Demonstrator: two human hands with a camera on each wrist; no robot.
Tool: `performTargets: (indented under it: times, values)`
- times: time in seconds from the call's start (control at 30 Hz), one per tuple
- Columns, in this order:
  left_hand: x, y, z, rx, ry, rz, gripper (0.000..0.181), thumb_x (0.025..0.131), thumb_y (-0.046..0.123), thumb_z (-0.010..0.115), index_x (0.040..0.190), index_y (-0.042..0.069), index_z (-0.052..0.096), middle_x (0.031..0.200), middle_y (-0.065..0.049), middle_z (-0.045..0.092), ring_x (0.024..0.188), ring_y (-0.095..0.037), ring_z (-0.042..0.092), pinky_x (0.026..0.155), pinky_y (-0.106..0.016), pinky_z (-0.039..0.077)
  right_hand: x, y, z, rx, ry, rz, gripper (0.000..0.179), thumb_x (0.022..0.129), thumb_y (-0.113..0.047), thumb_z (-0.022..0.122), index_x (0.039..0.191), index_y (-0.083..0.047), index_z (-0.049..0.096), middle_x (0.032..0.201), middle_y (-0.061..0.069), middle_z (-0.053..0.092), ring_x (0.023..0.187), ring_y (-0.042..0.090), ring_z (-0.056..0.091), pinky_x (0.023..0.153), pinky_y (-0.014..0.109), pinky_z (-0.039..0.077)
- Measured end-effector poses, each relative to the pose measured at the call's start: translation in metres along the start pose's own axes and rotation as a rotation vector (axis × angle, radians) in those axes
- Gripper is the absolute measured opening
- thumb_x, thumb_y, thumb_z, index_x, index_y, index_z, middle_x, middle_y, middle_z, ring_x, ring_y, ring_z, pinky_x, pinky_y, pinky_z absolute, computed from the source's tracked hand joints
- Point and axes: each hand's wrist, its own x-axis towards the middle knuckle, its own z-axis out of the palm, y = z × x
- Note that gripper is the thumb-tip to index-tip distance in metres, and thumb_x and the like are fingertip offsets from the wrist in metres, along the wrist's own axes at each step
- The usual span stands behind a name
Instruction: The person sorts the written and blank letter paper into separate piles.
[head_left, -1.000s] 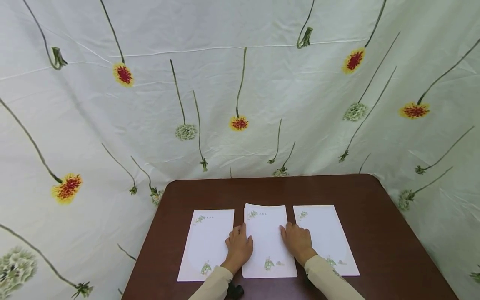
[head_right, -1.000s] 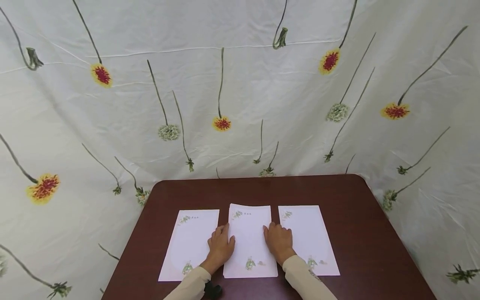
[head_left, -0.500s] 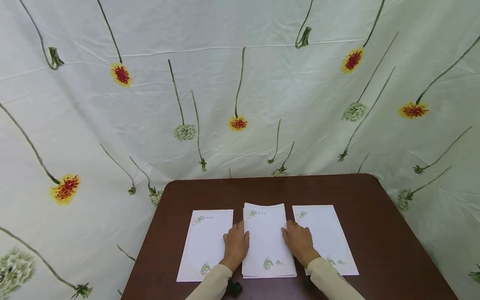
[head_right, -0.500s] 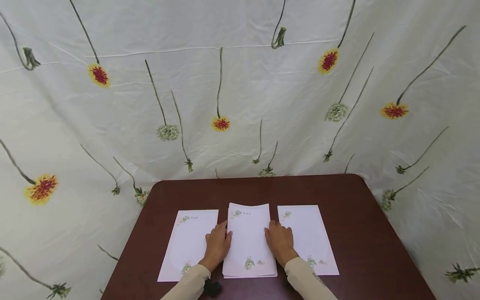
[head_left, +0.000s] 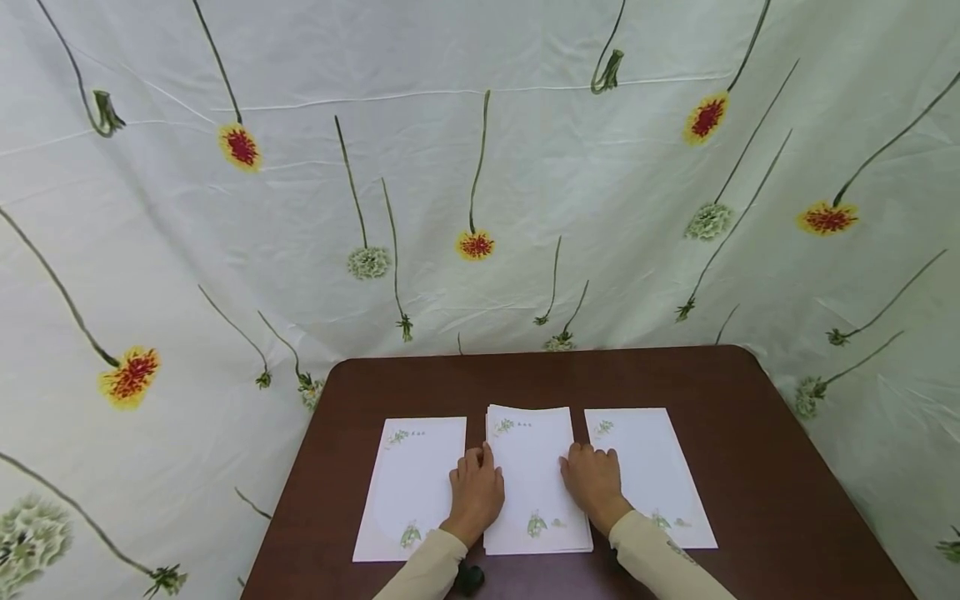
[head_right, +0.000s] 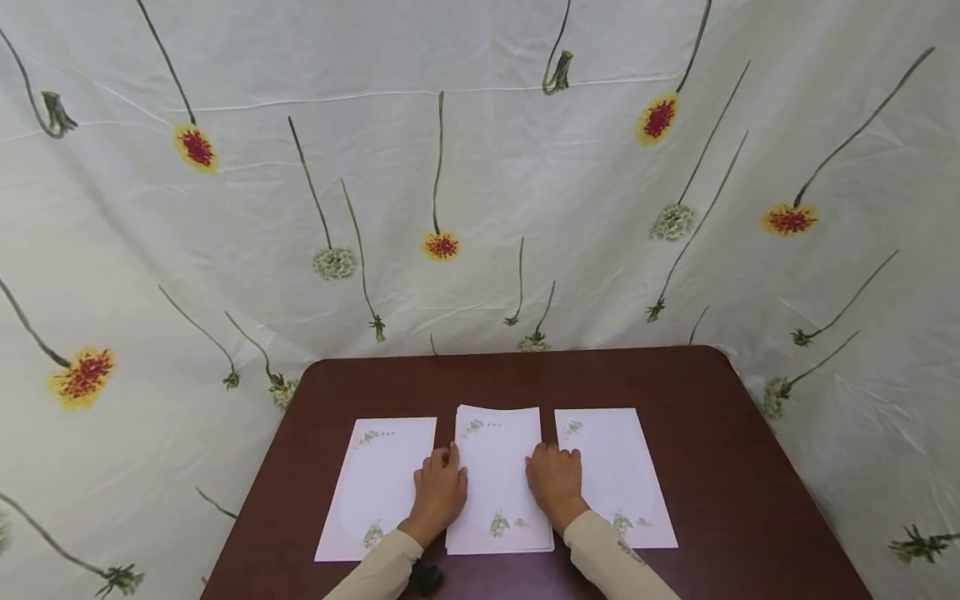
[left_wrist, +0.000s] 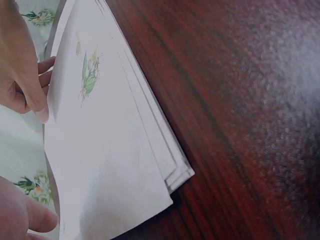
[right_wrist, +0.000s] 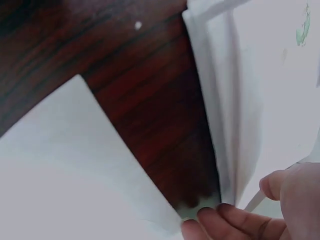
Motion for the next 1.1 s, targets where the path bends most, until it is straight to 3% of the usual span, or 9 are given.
performTargets:
  times: [0.27, 0.5, 0.73, 0.9, 1.1]
  values:
    - [-0.004, 0.001, 0.001, 0.004, -0.034, 0.022, 0.054, 0.104, 0.01, 0.061, 0.148, -0.017, 0.046, 0.138, -0.033, 0.052, 0.123, -0.047, 0.05, 0.093, -0.059, 0.04, -0.003, -0.008, -0.007, -0.035, -0.033, 0.01, 0.036, 0.096, -0.032, 0.075, 0.079, 0.0, 0.072, 0.073, 0.013, 0.069, 0.065, 0.031, 0.069, 0.073, 0.049, 0.054]
    - [-0.002, 0.003, 0.004, -0.043, -0.06, -0.01, 0.055, 0.104, 0.008, 0.06, 0.15, -0.017, 0.043, 0.144, -0.034, 0.048, 0.129, -0.049, 0.045, 0.097, -0.061, 0.038, -0.009, -0.013, -0.011, -0.033, 0.006, 0.036, 0.035, 0.092, -0.03, 0.078, 0.074, 0.0, 0.072, 0.071, 0.013, 0.067, 0.064, 0.032, 0.068, 0.068, 0.049, 0.051]
    - [0.0, 0.0, 0.004, -0.077, 0.024, -0.013, 0.053, 0.099, 0.004, 0.065, 0.147, -0.012, 0.05, 0.124, -0.026, 0.054, 0.112, -0.04, 0.049, 0.086, -0.053, 0.038, -0.012, -0.011, -0.008, 0.016, 0.048, 0.074, 0.033, 0.091, -0.029, 0.082, 0.087, 0.003, 0.073, 0.078, 0.014, 0.068, 0.069, 0.031, 0.071, 0.065, 0.048, 0.055]
    - [0.003, -0.003, 0.004, -0.088, 0.095, -0.008, 0.047, 0.096, 0.003, 0.07, 0.14, -0.008, 0.056, 0.109, -0.02, 0.057, 0.098, -0.036, 0.052, 0.078, -0.047, 0.035, -0.007, -0.004, -0.005, 0.153, 0.049, 0.117, 0.033, 0.092, -0.025, 0.082, 0.093, 0.004, 0.068, 0.078, 0.017, 0.07, 0.066, 0.034, 0.071, 0.06, 0.049, 0.055]
    - [0.005, -0.001, 0.002, -0.086, 0.036, -0.031, 0.051, 0.101, 0.009, 0.066, 0.146, -0.011, 0.053, 0.116, -0.022, 0.059, 0.108, -0.038, 0.056, 0.084, -0.05, 0.038, -0.003, -0.002, -0.002, 0.208, 0.069, 0.136, 0.029, 0.092, -0.019, 0.082, 0.092, 0.004, 0.064, 0.074, 0.018, 0.068, 0.061, 0.036, 0.07, 0.057, 0.049, 0.054]
